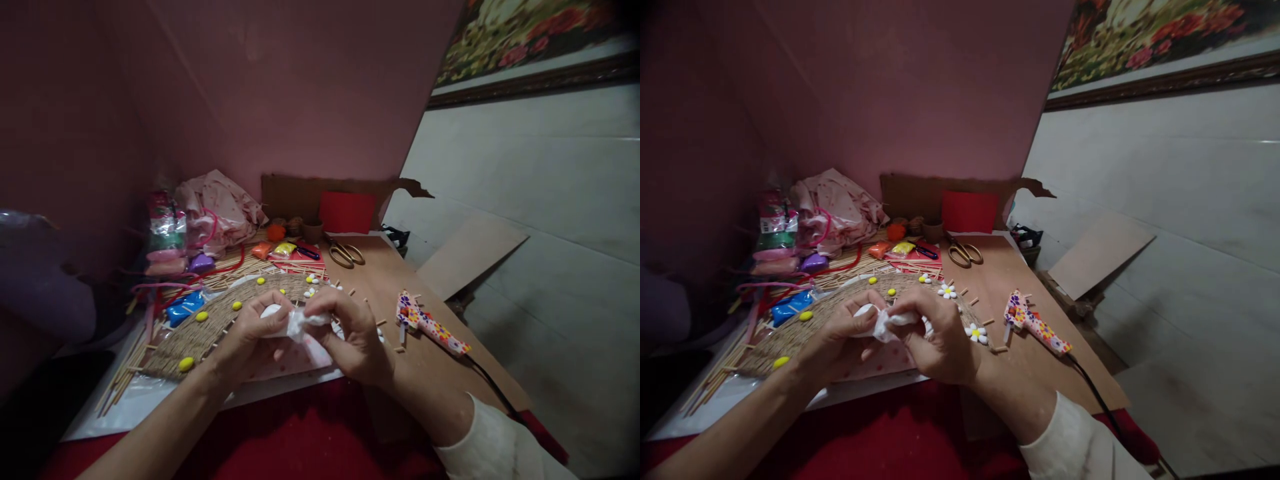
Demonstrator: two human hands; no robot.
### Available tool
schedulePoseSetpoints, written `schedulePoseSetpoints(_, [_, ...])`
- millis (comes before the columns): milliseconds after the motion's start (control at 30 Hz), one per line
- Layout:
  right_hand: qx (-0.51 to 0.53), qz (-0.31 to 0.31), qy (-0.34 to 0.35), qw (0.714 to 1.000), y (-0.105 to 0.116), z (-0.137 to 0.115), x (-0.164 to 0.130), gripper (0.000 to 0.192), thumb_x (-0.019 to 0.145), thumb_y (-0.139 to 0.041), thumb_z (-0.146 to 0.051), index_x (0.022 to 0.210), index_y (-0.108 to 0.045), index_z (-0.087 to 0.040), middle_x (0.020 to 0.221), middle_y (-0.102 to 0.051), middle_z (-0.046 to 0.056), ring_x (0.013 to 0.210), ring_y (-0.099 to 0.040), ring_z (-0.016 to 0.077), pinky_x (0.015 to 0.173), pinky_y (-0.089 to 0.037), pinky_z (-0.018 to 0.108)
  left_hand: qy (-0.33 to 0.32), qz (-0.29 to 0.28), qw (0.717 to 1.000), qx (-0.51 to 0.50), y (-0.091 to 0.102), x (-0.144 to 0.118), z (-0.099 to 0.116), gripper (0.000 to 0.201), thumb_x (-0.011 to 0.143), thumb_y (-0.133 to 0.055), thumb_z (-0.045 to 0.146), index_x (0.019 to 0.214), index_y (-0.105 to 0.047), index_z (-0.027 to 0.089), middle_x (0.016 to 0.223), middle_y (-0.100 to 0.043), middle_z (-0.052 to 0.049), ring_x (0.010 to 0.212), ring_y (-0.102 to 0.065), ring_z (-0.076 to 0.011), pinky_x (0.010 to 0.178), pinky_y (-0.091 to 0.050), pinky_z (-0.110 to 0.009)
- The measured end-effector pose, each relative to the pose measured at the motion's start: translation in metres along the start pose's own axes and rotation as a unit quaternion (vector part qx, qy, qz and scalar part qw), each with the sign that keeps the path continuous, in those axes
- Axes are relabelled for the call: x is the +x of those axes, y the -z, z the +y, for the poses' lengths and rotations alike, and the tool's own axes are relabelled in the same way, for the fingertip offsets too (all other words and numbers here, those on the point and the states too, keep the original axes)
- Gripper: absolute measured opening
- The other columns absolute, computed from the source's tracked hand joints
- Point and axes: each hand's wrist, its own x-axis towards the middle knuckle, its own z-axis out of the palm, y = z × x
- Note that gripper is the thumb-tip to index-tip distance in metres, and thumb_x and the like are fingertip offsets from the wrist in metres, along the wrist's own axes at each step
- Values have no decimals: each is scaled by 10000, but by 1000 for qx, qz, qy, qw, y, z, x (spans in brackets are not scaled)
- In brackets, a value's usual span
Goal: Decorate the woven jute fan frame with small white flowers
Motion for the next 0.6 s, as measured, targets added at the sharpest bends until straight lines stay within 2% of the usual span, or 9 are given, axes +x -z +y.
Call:
schedulePoseSetpoints(100, [21,97,-34,994,1,0,-1,162,813,-569,-118,941,-532,-209,837,-551,21,765,-537,137,652,-469,276,-6,7,1000,4,0,0,2,265,636,-772,286,682,-549,149,515,-531,34,368,-428,-52,313,-369,-143])
schedulePoseSetpoints(167, [8,73,-16,997,2,-2,1,186,805,-553,-93,941,-531,-218,841,-554,21,770,-538,139,655,-473,280,-7,19,1000,7,0,-1,3,276,626,-779,286,679,-542,153,507,-533,38,357,-426,-51,308,-367,-141])
schedulePoseSetpoints(267, [-27,-63,40,997,2,-3,3,226,773,-510,-46,920,-548,-214,816,-579,29,754,-549,150,662,-480,303,-5,27,1000,10,0,-2,3,277,624,-779,279,686,-537,159,508,-541,40,349,-441,-54,307,-369,-140])
schedulePoseSetpoints(300, [-28,-79,47,995,2,-2,3,228,768,-506,-44,917,-551,-210,807,-583,32,742,-551,151,655,-481,306,-8,25,1000,10,0,-2,2,276,625,-778,280,690,-538,160,507,-540,41,349,-444,-54,308,-368,-140])
schedulePoseSetpoints(333, [-24,-67,44,996,2,-2,3,221,770,-511,-50,920,-552,-207,806,-584,34,737,-552,152,649,-482,305,-12,22,1000,11,0,-2,2,274,626,-777,281,692,-539,161,505,-537,43,347,-440,-53,308,-368,-140])
schedulePoseSetpoints(467, [3,86,10,996,3,0,-1,207,789,-563,-81,946,-541,-213,859,-567,34,793,-556,154,683,-493,308,-28,23,999,14,1,-1,0,277,618,-780,278,684,-538,161,486,-512,54,340,-402,-45,301,-358,-142])
schedulePoseSetpoints(500, [3,102,14,995,3,1,-2,227,786,-565,-69,957,-539,-216,872,-563,34,815,-557,155,703,-495,311,-26,27,999,17,1,-1,0,278,617,-780,279,679,-535,161,483,-511,54,342,-402,-46,301,-359,-143])
schedulePoseSetpoints(533, [-3,94,26,995,4,1,-1,251,781,-558,-52,970,-538,-216,884,-566,36,829,-559,156,718,-496,315,-24,32,999,19,1,-1,0,281,617,-780,282,677,-533,162,484,-514,52,342,-405,-47,301,-355,-143])
schedulePoseSetpoints(600, [-29,11,68,997,4,1,0,279,773,-527,-26,985,-542,-207,900,-586,50,846,-570,164,739,-498,329,-21,37,999,19,1,-2,1,281,619,-780,282,687,-534,165,500,-534,46,356,-432,-52,314,-360,-139])
